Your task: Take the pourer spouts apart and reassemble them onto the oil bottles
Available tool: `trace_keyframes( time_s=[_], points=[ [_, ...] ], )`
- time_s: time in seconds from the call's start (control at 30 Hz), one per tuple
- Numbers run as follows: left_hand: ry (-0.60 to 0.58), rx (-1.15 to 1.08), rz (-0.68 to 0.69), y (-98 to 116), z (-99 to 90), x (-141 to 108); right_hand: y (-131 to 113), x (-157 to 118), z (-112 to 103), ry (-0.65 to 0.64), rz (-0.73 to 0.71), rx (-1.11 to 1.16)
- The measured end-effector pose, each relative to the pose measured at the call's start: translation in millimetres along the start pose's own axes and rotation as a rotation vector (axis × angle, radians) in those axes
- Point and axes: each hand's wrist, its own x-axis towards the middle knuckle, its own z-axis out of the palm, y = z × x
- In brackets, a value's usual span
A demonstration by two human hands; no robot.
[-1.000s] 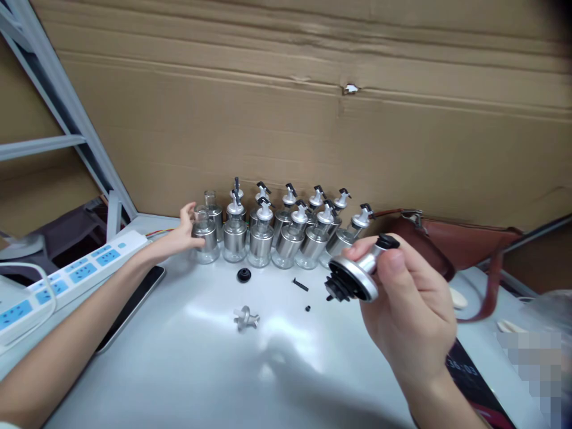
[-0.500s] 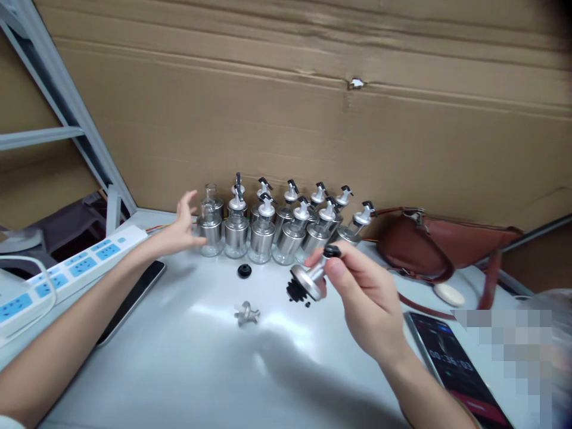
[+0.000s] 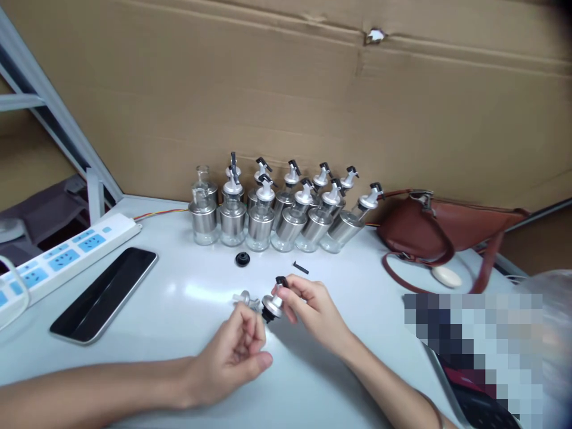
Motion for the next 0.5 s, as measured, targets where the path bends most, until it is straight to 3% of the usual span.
trace_keyframes(
  time_s=[0.17, 0.3, 0.4, 0.5],
  points=[
    [0.066, -0.113, -0.141, -6.2, -4.7, 3.7, 2.7, -2.3, 0.9, -0.066, 0.057, 0.101],
    [-0.011, -0.180, -0.270, -8.4, -3.9, 8.8, 1.9, -6.0, 6.0, -0.166, 0.039, 0.118],
    [-0.020, -0.156, -0.294, -5.8, -1.8, 9.4, 2.9, -8.6, 7.8, -0.147, -0.028, -0.008],
    [0.010, -0.127, -0.253, -4.2, -1.4, 7.3, 3.7, -10.4, 5.0, -0.075, -0.202, -0.220]
  ],
)
